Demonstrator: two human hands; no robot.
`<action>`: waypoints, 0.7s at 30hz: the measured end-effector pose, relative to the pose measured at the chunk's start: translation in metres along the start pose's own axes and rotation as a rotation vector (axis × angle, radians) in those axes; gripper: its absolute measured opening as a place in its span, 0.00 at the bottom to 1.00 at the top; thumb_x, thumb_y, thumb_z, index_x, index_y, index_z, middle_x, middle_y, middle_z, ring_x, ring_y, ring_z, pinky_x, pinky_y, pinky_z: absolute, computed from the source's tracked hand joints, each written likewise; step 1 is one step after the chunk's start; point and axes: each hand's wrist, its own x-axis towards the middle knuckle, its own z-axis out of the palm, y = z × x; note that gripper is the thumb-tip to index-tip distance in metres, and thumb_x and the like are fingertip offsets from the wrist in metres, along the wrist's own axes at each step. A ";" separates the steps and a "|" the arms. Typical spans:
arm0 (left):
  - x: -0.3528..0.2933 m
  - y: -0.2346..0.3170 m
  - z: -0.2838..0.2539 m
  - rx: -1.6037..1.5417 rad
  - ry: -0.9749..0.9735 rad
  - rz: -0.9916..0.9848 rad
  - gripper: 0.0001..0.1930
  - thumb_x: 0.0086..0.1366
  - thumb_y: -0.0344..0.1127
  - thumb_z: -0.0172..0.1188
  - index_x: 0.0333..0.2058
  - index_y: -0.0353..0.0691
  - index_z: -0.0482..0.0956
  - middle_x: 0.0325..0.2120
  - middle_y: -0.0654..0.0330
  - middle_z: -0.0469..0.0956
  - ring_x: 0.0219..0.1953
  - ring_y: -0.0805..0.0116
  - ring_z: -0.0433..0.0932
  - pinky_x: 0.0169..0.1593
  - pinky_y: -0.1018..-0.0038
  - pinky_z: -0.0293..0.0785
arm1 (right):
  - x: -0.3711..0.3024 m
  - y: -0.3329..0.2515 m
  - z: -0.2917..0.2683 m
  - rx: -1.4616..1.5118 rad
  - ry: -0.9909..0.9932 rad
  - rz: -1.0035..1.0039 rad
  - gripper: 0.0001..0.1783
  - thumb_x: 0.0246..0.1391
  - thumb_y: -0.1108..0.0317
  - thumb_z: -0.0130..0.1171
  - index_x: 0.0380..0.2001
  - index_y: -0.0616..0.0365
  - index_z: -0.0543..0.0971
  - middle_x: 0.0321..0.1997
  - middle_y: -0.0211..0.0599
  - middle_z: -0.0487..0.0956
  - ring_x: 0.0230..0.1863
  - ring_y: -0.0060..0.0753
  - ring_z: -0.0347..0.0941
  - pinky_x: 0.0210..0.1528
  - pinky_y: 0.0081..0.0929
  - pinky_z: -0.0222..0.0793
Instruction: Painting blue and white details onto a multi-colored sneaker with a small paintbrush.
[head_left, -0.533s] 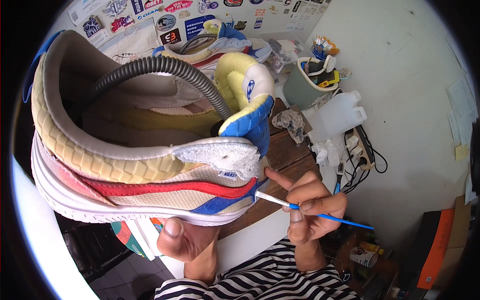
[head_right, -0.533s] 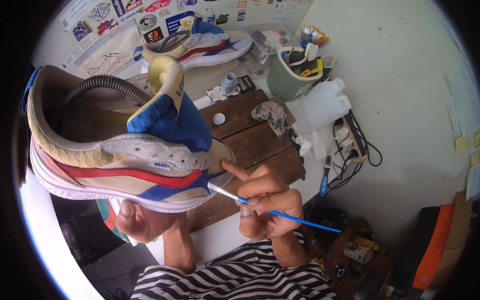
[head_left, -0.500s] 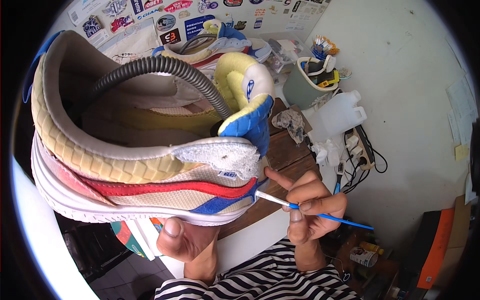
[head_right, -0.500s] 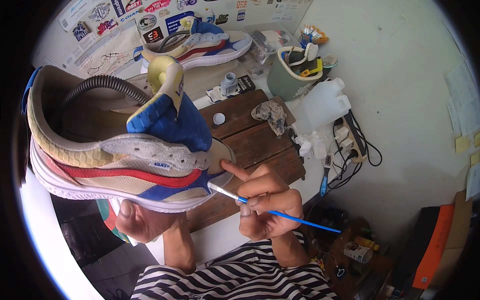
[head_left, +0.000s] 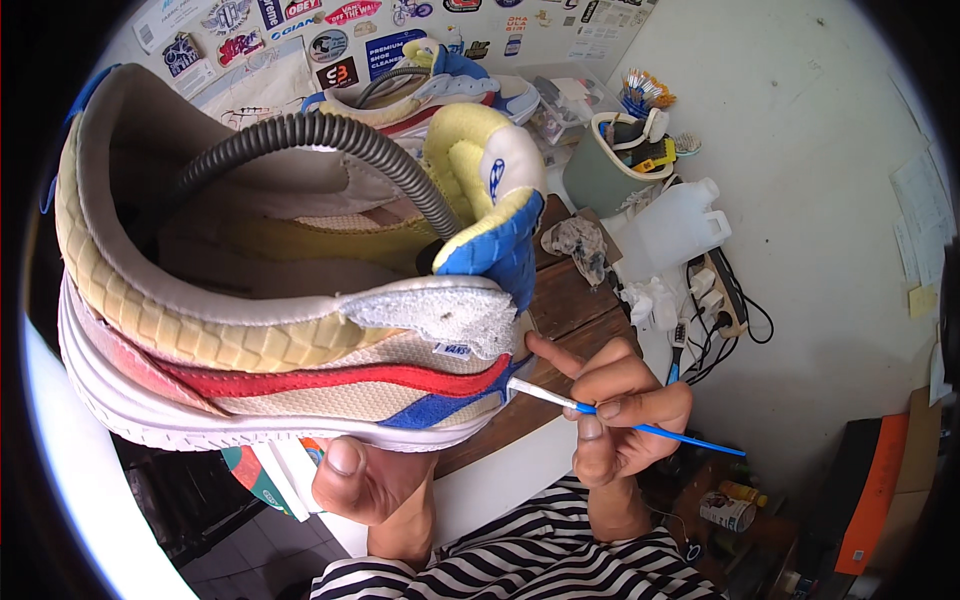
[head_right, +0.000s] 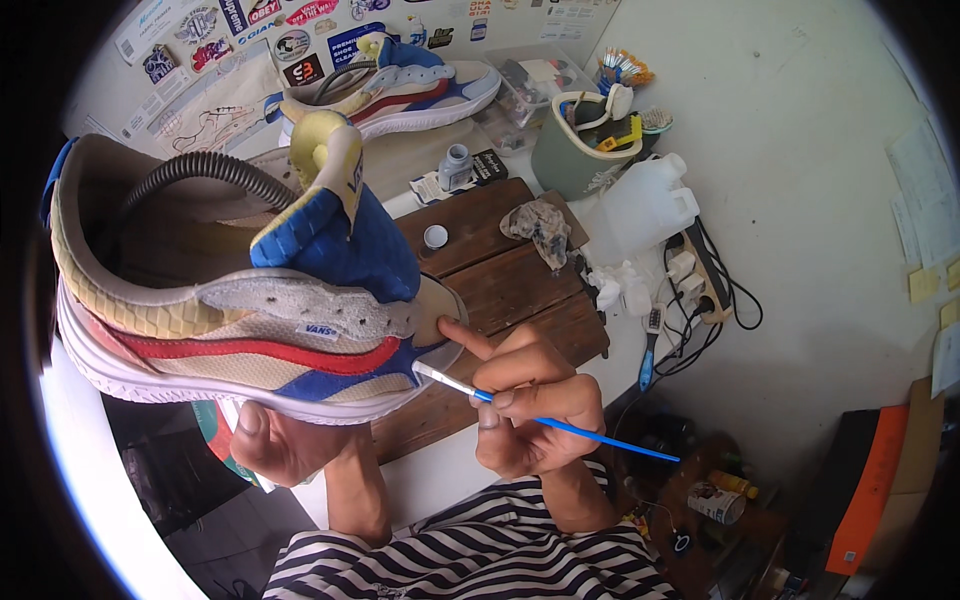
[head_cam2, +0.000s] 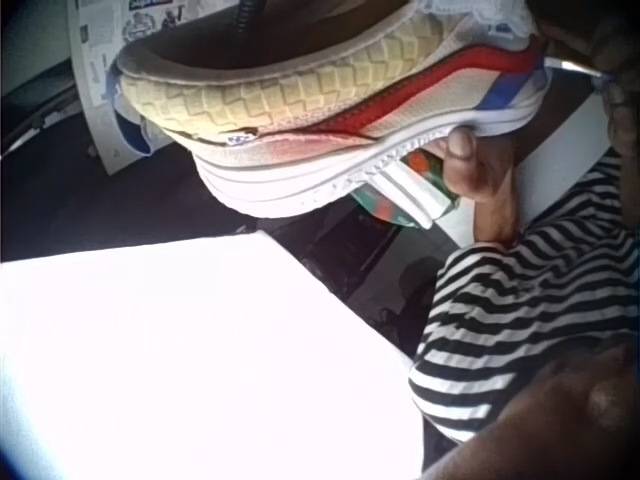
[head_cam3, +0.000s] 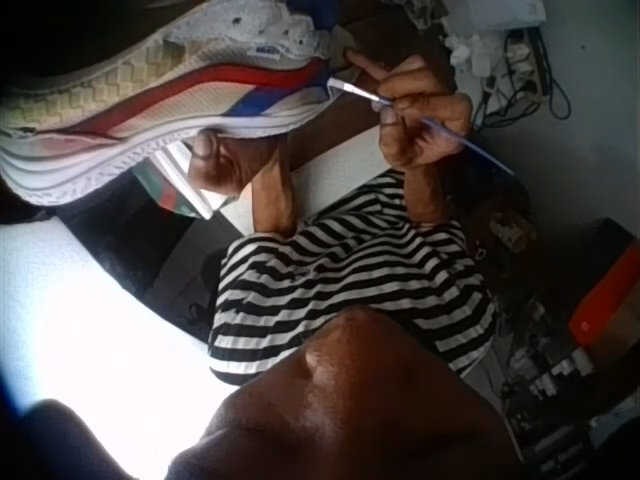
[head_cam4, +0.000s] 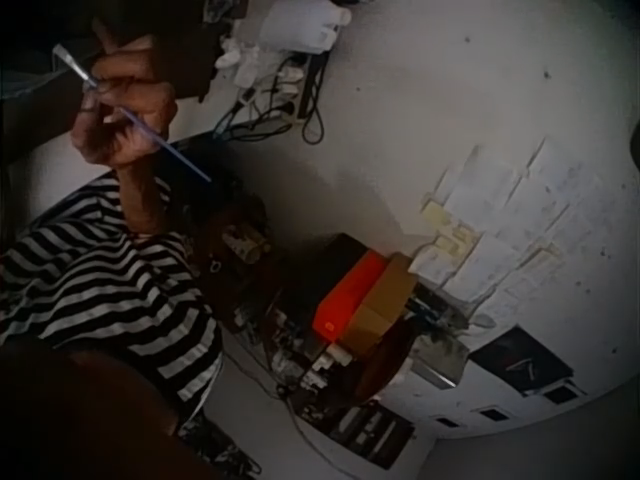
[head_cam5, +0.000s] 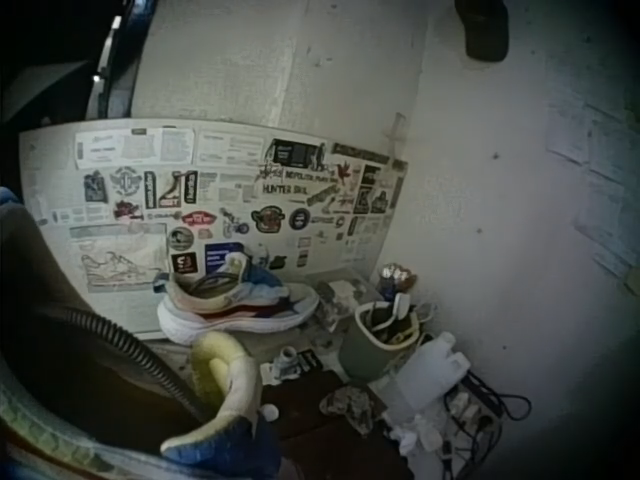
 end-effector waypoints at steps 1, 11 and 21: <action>0.001 0.000 0.000 0.005 0.002 0.003 0.36 0.68 0.36 0.46 0.70 0.26 0.47 0.69 0.40 0.58 0.71 0.45 0.58 0.72 0.46 0.50 | 0.000 0.000 0.000 -0.014 -0.013 -0.006 0.11 0.56 0.78 0.55 0.38 0.62 0.64 0.30 0.47 0.74 0.29 0.27 0.64 0.56 0.71 0.72; 0.007 0.008 0.002 0.182 0.040 0.074 0.38 0.66 0.38 0.48 0.71 0.29 0.47 0.69 0.39 0.56 0.71 0.44 0.57 0.73 0.45 0.50 | -0.008 -0.004 0.003 -0.029 0.216 -0.033 0.12 0.58 0.79 0.55 0.38 0.60 0.61 0.28 0.47 0.74 0.28 0.26 0.66 0.53 0.67 0.77; 0.015 0.008 -0.003 0.386 0.034 0.149 0.40 0.64 0.41 0.49 0.71 0.32 0.47 0.69 0.39 0.55 0.71 0.42 0.57 0.73 0.45 0.50 | -0.031 -0.023 0.016 -0.172 0.156 0.020 0.15 0.58 0.83 0.51 0.44 0.61 0.59 0.35 0.48 0.73 0.32 0.30 0.71 0.53 0.58 0.81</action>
